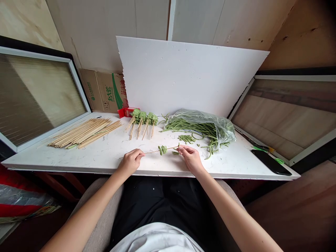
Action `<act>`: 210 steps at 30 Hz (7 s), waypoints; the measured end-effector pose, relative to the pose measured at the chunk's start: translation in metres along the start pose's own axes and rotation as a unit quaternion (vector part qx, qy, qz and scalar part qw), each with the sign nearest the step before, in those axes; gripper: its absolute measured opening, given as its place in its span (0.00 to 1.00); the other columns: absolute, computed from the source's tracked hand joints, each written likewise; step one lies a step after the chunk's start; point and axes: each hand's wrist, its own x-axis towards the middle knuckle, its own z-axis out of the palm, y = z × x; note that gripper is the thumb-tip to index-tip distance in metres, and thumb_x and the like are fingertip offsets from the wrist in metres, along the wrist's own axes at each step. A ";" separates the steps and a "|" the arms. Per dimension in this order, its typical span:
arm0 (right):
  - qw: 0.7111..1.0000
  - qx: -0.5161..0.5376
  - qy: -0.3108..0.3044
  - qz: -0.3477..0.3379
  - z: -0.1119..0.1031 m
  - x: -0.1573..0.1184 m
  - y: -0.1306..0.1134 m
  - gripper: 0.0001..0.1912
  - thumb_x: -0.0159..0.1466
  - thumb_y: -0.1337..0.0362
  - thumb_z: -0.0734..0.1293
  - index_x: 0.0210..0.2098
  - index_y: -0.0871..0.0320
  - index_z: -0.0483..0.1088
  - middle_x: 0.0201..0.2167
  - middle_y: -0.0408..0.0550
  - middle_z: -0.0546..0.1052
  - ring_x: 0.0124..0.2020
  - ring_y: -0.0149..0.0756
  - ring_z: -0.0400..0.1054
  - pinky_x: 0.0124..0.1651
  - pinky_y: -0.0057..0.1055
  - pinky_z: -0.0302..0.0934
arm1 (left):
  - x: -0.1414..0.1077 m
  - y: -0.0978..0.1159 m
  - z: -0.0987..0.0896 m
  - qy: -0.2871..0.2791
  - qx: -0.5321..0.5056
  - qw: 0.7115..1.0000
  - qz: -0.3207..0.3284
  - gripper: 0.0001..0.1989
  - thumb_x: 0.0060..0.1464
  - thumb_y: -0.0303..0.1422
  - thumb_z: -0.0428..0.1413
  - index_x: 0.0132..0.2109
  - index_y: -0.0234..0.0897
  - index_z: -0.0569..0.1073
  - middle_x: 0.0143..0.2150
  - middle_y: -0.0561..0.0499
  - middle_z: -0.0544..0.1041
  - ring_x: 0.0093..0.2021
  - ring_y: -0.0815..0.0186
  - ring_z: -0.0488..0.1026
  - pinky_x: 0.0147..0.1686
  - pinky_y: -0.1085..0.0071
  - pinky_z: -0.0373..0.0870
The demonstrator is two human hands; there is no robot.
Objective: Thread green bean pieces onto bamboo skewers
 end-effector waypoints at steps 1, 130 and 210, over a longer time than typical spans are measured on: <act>1.000 0.001 0.000 0.001 0.000 0.000 0.000 0.16 0.55 0.50 0.80 0.35 0.54 0.83 0.33 0.49 0.83 0.40 0.43 0.76 0.50 0.39 0.67 | 0.000 0.000 0.000 0.001 0.000 1.000 0.000 0.10 0.68 0.29 0.51 0.36 0.39 0.74 0.33 0.51 0.78 0.33 0.64 0.75 0.35 0.71 0.67; 0.996 0.029 -0.060 0.053 -0.028 0.014 -0.019 0.19 0.50 0.49 0.82 0.33 0.53 0.79 0.34 0.43 0.74 0.28 0.29 0.56 0.29 0.28 0.54 | 0.007 0.017 0.014 0.016 -0.010 0.999 -0.034 0.09 0.66 0.30 0.54 0.35 0.39 0.74 0.30 0.53 0.77 0.29 0.67 0.72 0.32 0.72 0.65; 0.992 -0.116 -0.042 -0.027 -0.002 -0.003 -0.018 0.18 0.55 0.45 0.78 0.32 0.54 0.81 0.36 0.50 0.81 0.40 0.44 0.73 0.48 0.39 0.65 | 0.004 0.012 0.016 -0.009 -0.013 1.000 -0.008 0.11 0.68 0.30 0.51 0.35 0.40 0.72 0.30 0.52 0.76 0.30 0.65 0.72 0.32 0.70 0.66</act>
